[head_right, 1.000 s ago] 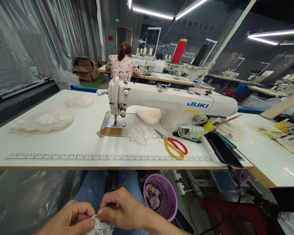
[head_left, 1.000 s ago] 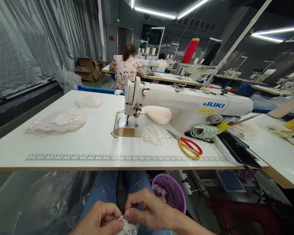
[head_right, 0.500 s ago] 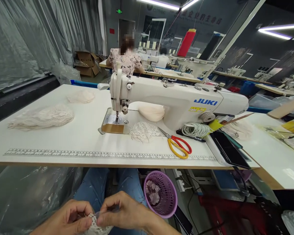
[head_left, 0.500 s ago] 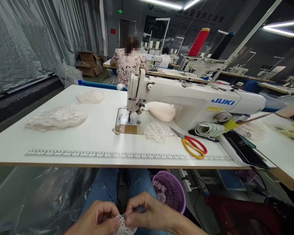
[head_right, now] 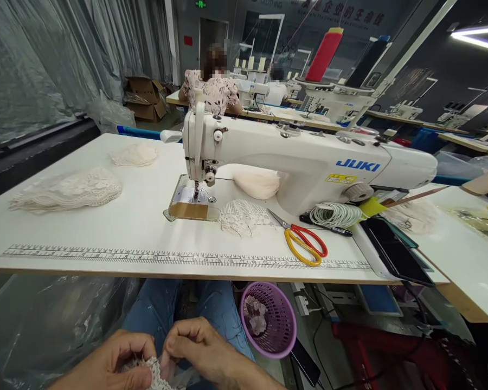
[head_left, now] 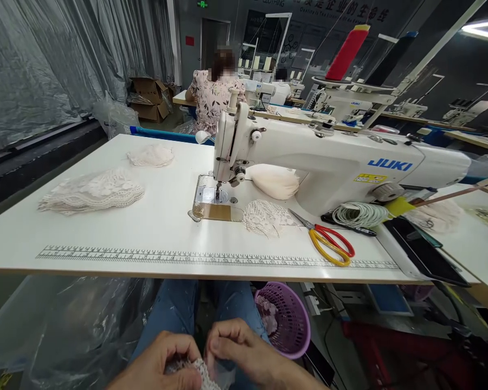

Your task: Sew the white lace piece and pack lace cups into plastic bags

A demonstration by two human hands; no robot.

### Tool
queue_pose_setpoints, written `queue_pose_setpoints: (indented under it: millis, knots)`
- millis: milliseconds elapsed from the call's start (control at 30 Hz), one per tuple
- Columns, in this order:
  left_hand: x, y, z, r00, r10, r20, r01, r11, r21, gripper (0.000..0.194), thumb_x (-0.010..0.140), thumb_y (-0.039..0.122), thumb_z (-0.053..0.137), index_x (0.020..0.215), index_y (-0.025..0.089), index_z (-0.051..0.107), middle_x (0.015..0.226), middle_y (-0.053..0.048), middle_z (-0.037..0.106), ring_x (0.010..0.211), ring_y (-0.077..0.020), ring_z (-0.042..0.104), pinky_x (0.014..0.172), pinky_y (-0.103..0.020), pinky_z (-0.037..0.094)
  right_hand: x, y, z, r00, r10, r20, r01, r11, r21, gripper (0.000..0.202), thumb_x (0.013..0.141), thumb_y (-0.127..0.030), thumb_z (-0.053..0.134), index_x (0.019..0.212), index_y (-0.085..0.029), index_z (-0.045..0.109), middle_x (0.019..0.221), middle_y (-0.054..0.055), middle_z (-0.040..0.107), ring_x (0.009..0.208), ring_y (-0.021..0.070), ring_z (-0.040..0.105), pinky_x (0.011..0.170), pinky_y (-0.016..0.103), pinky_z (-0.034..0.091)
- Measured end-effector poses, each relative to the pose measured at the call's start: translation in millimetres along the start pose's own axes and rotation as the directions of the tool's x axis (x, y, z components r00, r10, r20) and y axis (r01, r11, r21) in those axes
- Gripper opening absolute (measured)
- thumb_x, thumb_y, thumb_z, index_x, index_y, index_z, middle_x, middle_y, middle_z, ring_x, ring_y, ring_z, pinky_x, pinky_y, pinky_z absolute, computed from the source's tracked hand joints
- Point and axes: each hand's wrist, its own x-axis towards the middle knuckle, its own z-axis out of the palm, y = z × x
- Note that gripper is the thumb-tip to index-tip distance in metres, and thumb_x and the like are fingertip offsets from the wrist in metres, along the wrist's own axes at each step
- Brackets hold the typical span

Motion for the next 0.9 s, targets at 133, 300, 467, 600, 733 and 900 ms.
queue_pose_setpoints:
  millis: [133, 300, 467, 600, 733, 900]
  knots:
    - [3, -11, 0.7, 1.0, 0.002, 0.027, 0.0, 0.998, -0.066, 0.05, 0.072, 0.066, 0.061, 0.075, 0.016, 0.061, 0.063, 0.005, 0.042, 0.06, -0.0114, 0.038, 0.054, -0.02, 0.03, -3, -8, -3, 1.0, 0.001, 0.027, 0.001, 0.998, -0.066, 0.053, 0.08, -0.065, 0.055, 0.07, -0.013, 0.06, 0.063, 0.0, 0.056, 0.059, 0.0099, 0.052, 0.063, 0.024, 0.04]
    - [1, -10, 0.5, 1.0, 0.0, 0.018, 0.001, 0.999, -0.049, 0.039, 0.076, 0.055, 0.062, 0.076, 0.016, 0.064, 0.064, 0.005, 0.045, 0.061, -0.0115, 0.039, 0.056, -0.02, 0.031, 2, -4, -3, 0.996, 0.07, -0.058, -0.074, 0.995, -0.071, 0.051, 0.068, -0.063, 0.07, 0.069, -0.014, 0.054, 0.059, -0.003, 0.053, 0.054, 0.008, 0.047, 0.054, 0.02, 0.036]
    - [0, -11, -0.2, 1.0, 0.003, -0.011, -0.004, 0.999, -0.041, 0.032, 0.076, 0.046, 0.063, 0.075, 0.015, 0.066, 0.064, 0.004, 0.046, 0.06, -0.0109, 0.038, 0.056, -0.019, 0.031, 4, -6, -3, 0.995, 0.073, -0.073, -0.077, 0.995, -0.062, 0.056, 0.072, -0.07, 0.06, 0.068, -0.014, 0.055, 0.062, -0.001, 0.054, 0.057, 0.0086, 0.048, 0.057, 0.022, 0.039]
    - [2, -16, -1.4, 0.997, 0.078, 0.0, -0.078, 0.995, -0.064, 0.044, 0.077, 0.057, 0.06, 0.075, 0.014, 0.066, 0.067, 0.001, 0.052, 0.063, -0.0125, 0.042, 0.059, -0.022, 0.033, -1, -11, -5, 0.996, 0.093, -0.014, -0.094, 0.989, -0.114, 0.057, 0.066, -0.07, 0.065, 0.072, -0.013, 0.061, 0.064, -0.002, 0.055, 0.061, 0.0095, 0.049, 0.061, 0.023, 0.039]
    - [6, -26, 1.0, 0.999, 0.017, -0.037, -0.025, 0.974, -0.226, 0.055, 0.072, 0.067, 0.061, 0.076, 0.013, 0.064, 0.063, 0.001, 0.052, 0.059, -0.0111, 0.043, 0.056, -0.022, 0.033, -2, -7, -7, 0.989, 0.147, -0.033, -0.151, 0.967, -0.207, 0.049, 0.045, -0.053, 0.086, 0.069, -0.015, 0.065, 0.062, -0.005, 0.053, 0.062, 0.0089, 0.044, 0.057, 0.02, 0.033]
    - [1, -31, 3.1, 0.984, -0.158, -0.087, 0.115, 0.92, -0.375, 0.052, 0.063, 0.064, 0.073, 0.073, 0.013, 0.065, 0.061, 0.002, 0.058, 0.057, -0.011, 0.05, 0.055, -0.021, 0.037, -2, -3, -12, 0.986, 0.16, -0.05, -0.168, 0.959, -0.23, 0.045, 0.054, -0.055, 0.082, 0.068, -0.015, 0.066, 0.063, -0.005, 0.055, 0.061, 0.0084, 0.048, 0.058, 0.02, 0.038]
